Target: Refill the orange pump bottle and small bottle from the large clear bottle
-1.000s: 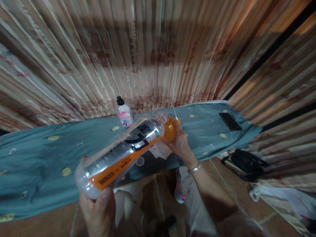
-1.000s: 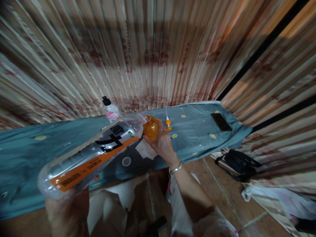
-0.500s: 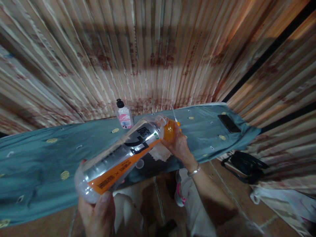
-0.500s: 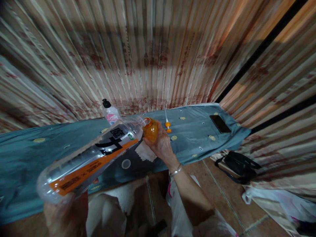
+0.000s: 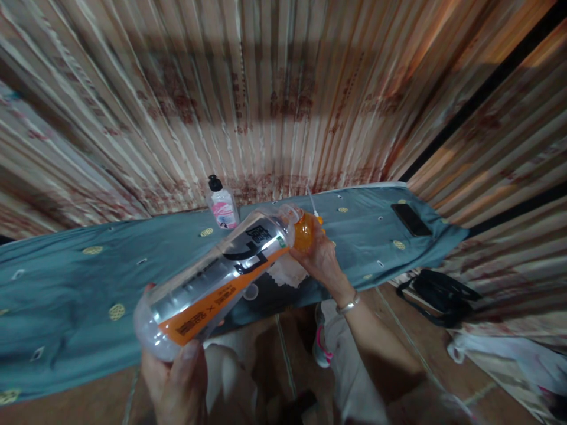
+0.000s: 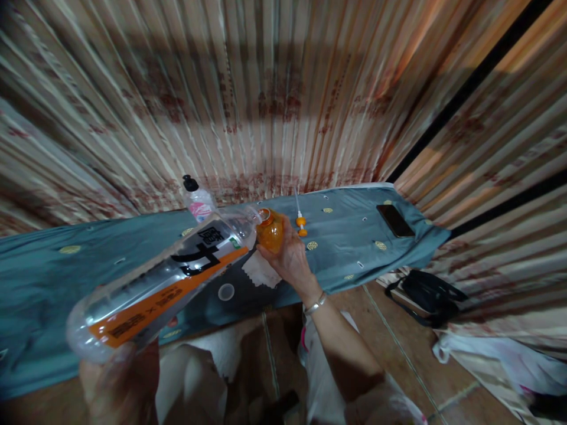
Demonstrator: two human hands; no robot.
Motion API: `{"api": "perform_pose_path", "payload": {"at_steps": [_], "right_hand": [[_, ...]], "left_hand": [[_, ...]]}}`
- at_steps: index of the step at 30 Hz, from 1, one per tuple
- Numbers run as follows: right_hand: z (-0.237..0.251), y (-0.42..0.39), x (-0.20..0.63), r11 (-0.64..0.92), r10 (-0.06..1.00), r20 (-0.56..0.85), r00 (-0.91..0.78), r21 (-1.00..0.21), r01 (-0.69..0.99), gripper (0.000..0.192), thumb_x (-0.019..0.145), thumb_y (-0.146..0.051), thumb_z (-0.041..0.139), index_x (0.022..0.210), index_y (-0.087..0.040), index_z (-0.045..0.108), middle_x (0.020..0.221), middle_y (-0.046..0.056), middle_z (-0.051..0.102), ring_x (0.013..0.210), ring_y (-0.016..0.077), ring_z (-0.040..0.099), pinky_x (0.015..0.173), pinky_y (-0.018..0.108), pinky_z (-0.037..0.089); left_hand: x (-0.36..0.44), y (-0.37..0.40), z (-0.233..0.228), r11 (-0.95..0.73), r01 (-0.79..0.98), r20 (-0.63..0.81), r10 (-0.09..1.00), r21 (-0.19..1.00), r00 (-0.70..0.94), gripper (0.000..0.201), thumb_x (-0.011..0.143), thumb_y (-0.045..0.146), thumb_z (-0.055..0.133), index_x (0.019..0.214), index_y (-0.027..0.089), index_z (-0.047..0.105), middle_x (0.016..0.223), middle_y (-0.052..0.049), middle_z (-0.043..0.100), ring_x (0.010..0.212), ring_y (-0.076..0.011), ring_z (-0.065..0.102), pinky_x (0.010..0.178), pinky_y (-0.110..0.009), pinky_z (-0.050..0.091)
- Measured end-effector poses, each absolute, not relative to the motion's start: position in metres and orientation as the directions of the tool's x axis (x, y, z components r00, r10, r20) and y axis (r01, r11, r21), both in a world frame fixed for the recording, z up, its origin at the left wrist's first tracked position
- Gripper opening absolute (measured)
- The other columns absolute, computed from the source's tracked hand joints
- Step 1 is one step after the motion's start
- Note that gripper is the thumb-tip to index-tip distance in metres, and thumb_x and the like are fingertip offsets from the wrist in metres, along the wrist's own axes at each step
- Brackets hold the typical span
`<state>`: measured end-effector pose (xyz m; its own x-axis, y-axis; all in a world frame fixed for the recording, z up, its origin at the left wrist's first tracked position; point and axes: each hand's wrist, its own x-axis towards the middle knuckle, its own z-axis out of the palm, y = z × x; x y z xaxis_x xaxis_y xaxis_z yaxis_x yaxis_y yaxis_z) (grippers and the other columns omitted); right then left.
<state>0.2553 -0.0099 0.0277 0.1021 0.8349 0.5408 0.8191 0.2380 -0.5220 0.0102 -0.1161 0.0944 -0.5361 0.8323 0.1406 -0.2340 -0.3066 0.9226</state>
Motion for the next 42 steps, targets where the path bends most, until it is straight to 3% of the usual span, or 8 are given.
{"api": "perform_pose_path", "payload": {"at_steps": [6,16,22,27,33,36,42], "right_hand": [[0.032,-0.0113,0.256,0.236,0.855,0.509,0.105,-0.56,0.794,0.093,0.084,-0.048,0.082,0.156,-0.009,0.038,0.129,0.026,0.072,0.114,0.0382,0.074,0.095,0.052,0.063],[0.0337,-0.0113,0.2554,0.218,0.871,0.475,0.122,-0.597,0.772,0.091,0.083,-0.046,0.081,0.157,-0.015,0.038,0.129,0.022,0.073,0.115,0.0374,0.074,0.096,0.057,0.064],[0.0353,-0.0115,0.2557,0.232,0.879,0.465,0.108,-0.614,0.754,0.09,0.084,-0.044,0.081,0.157,-0.017,0.037,0.13,0.021,0.073,0.115,0.0374,0.074,0.095,0.057,0.064],[0.0324,-0.0108,0.2544,0.214,0.861,0.49,0.136,-0.592,0.777,0.093,0.083,-0.046,0.082,0.158,-0.016,0.036,0.128,0.022,0.073,0.115,0.0387,0.074,0.095,0.057,0.063],[0.0333,-0.0113,0.2553,0.218,0.874,0.47,0.12,-0.602,0.768,0.088,0.084,-0.047,0.081,0.155,-0.015,0.039,0.123,0.021,0.075,0.112,0.038,0.075,0.093,0.057,0.064],[0.034,-0.0113,0.2557,0.229,0.871,0.479,0.113,-0.597,0.769,0.091,0.084,-0.048,0.081,0.155,-0.011,0.038,0.124,0.023,0.074,0.111,0.0394,0.075,0.093,0.059,0.064],[0.0314,-0.0108,0.2557,0.236,0.855,0.506,0.116,-0.577,0.782,0.093,0.085,-0.048,0.081,0.16,-0.018,0.035,0.127,0.022,0.073,0.114,0.0399,0.074,0.093,0.061,0.064]], "left_hand": [[0.0107,-0.1155,0.0956,-0.295,-0.228,0.134,0.836,0.928,-0.533,0.067,0.054,0.051,0.095,0.116,0.036,0.078,0.12,-0.006,0.074,0.11,-0.0343,0.07,0.076,-0.042,0.066],[0.0099,-0.1197,0.0915,-0.256,-0.199,0.115,0.839,0.946,-0.533,0.062,0.061,0.051,0.09,0.12,0.044,0.076,0.118,-0.004,0.075,0.118,-0.0337,0.068,0.084,-0.042,0.065],[0.0112,-0.119,0.0962,-0.285,-0.229,0.107,0.812,0.931,-0.574,0.072,0.052,0.042,0.093,0.121,0.029,0.077,0.121,-0.004,0.074,0.115,-0.0274,0.068,0.082,-0.028,0.06],[0.0128,-0.1163,0.0985,-0.274,-0.258,0.082,0.816,0.926,-0.572,0.075,0.047,0.04,0.094,0.119,0.029,0.077,0.112,-0.004,0.075,0.101,-0.0245,0.068,0.077,-0.028,0.058],[0.0137,-0.1164,0.0999,-0.282,-0.253,0.093,0.815,0.925,-0.572,0.073,0.047,0.038,0.095,0.117,0.028,0.077,0.115,-0.004,0.074,0.092,-0.0205,0.065,0.075,-0.027,0.058],[0.0127,-0.1173,0.0991,-0.282,-0.247,0.097,0.817,0.927,-0.568,0.073,0.048,0.041,0.094,0.118,0.03,0.077,0.112,-0.005,0.073,0.097,-0.0254,0.067,0.077,-0.034,0.061],[0.0108,-0.1184,0.0963,-0.241,-0.21,0.088,0.828,0.948,-0.554,0.063,0.052,0.049,0.093,0.113,0.039,0.077,0.116,-0.006,0.073,0.114,-0.0361,0.066,0.091,-0.049,0.061]]}}
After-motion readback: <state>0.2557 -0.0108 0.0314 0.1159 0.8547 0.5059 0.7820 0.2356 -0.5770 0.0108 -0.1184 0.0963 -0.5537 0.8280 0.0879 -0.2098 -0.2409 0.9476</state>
